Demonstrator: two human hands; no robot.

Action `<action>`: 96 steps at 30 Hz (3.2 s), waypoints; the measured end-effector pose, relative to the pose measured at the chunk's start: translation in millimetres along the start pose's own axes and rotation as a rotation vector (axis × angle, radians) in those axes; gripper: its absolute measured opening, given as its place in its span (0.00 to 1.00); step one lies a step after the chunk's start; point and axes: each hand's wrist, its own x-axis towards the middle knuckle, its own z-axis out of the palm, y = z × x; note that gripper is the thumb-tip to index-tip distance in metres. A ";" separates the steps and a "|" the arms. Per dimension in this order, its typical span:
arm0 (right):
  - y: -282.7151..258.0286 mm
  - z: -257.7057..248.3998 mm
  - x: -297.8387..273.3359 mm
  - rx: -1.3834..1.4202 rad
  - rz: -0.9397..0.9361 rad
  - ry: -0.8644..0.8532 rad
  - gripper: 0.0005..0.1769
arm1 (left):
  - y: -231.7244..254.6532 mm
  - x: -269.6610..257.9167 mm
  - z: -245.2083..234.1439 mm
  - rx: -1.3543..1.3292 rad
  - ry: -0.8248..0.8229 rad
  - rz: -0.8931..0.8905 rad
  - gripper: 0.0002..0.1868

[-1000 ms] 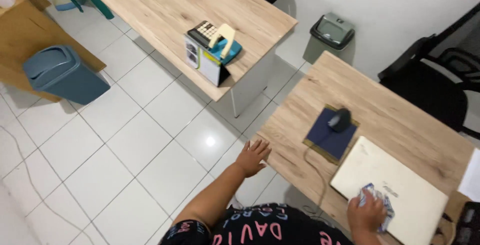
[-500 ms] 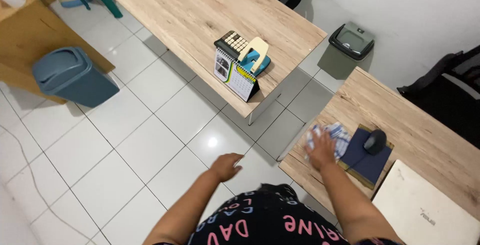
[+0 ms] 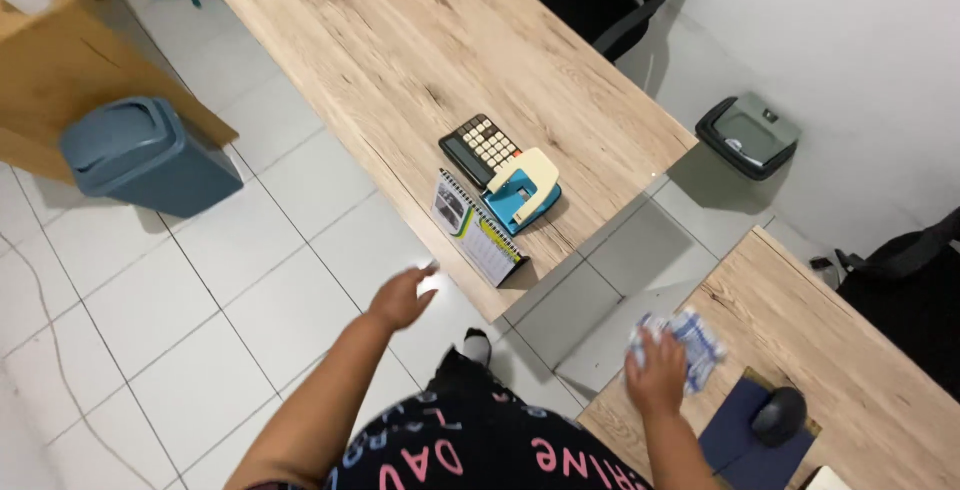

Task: Cleaning a cabinet, desk, laptop, and chair using a cloth.

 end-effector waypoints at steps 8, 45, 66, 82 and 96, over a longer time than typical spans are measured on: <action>57.7 24.1 189.1 0.001 0.570 0.378 0.26 | 8.1 97.8 -31.8 -0.248 0.219 -0.221 0.40; -601.0 293.0 460.5 -0.263 -0.180 -0.397 0.45 | -240.5 327.4 -351.7 0.693 -0.476 0.086 0.59; -561.5 283.4 586.0 0.179 -0.552 0.127 0.32 | -329.7 509.9 -415.5 0.580 -0.216 -0.088 0.42; -591.0 310.4 643.8 0.421 0.049 -0.389 0.33 | -340.6 517.2 -415.2 0.637 -0.362 -0.203 0.52; -422.2 218.5 629.1 -0.024 0.738 0.157 0.42 | -331.7 523.2 -425.7 0.673 -0.458 -0.138 0.54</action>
